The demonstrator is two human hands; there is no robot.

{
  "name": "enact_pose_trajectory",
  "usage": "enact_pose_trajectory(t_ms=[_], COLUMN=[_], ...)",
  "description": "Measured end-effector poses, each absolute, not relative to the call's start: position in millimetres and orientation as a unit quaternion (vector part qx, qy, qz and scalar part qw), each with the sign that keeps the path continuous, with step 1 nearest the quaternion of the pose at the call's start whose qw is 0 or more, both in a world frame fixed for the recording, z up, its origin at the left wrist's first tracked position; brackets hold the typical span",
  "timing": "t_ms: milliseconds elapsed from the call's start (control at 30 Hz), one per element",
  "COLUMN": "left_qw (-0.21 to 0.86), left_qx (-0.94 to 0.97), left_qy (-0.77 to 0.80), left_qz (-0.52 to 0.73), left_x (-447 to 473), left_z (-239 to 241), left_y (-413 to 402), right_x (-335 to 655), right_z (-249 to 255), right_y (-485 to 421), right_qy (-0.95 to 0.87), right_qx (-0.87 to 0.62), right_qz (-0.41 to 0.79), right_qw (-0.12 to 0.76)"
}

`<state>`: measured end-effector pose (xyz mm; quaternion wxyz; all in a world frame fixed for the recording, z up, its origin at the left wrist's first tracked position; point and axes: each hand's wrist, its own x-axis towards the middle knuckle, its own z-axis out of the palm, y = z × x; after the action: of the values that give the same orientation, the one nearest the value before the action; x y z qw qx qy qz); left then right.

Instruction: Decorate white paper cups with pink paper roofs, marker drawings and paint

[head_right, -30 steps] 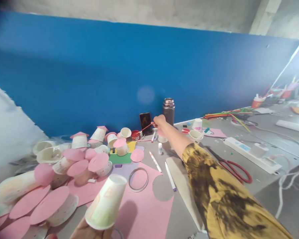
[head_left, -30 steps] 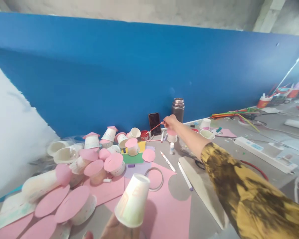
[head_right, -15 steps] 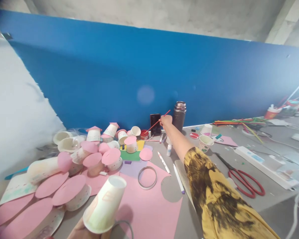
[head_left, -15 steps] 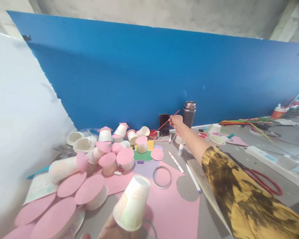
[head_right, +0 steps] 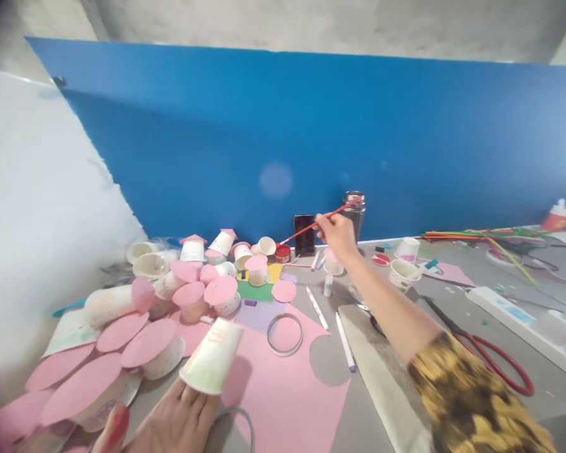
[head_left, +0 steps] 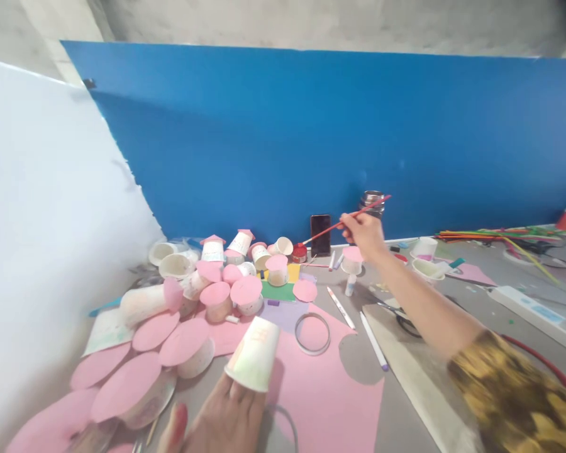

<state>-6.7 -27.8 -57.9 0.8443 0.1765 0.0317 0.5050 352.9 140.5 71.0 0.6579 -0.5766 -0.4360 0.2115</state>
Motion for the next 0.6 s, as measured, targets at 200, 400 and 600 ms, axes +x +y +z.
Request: enact_pose_trajectory(t_ms=[200, 400, 600], left_qw=[0.812, 0.744, 0.656], left_qx=[0.169, 0.288, 0.431], left_qy=[-0.003, 0.108, 0.171], left_qz=[0.558, 0.593, 0.596], left_x=[30.3, 57.6, 51.4], left_z=[-32.1, -21.9, -39.6], left_y=[-38.8, -48.1, -55.7], right_x=[333.8, 288.2, 256.0], right_z=[45.1, 2.1, 5.0], right_y=[-5.0, -104.9, -109.3], right_qy=[-0.418, -0.430, -0.459], right_qx=[-0.476, -0.494, -0.497], right_qz=[0.321, 0.233, 0.202], right_qw=[0.704, 0.719, 0.708])
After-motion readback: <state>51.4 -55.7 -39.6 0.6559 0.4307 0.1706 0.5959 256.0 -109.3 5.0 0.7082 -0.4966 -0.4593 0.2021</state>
